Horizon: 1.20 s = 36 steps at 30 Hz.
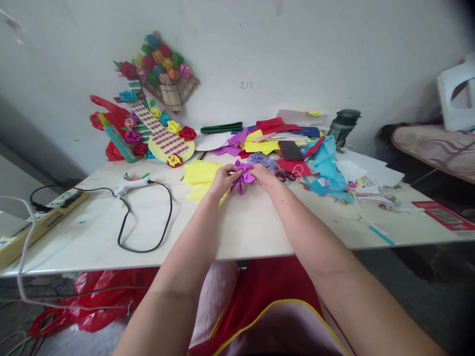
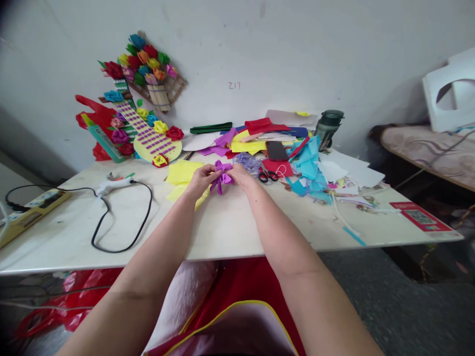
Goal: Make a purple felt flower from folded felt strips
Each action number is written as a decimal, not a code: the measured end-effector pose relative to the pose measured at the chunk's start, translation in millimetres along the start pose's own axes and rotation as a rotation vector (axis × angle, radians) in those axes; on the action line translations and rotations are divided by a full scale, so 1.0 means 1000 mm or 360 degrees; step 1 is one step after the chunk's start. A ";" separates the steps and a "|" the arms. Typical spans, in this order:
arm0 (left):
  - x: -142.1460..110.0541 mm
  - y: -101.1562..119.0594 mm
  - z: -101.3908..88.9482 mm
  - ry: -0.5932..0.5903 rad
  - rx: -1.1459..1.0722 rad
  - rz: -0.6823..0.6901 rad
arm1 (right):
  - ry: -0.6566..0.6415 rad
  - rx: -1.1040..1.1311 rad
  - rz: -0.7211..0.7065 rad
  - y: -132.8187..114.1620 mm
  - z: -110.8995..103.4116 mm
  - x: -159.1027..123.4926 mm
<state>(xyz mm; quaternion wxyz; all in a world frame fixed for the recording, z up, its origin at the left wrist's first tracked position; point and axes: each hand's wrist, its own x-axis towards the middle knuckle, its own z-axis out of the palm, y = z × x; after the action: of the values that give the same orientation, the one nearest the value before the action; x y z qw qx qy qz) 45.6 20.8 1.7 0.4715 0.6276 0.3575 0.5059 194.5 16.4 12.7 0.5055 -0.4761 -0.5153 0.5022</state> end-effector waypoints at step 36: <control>-0.001 0.005 -0.001 -0.0025 -0.0083 0.0183 | -0.0215 0.0607 0.0236 -0.003 -0.002 0.002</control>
<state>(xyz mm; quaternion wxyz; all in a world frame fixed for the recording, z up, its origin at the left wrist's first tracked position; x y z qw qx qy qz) 44.5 19.0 6.3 0.4606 0.6386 0.3039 0.5363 196.3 18.2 15.9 0.5124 -0.3739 -0.4072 0.6571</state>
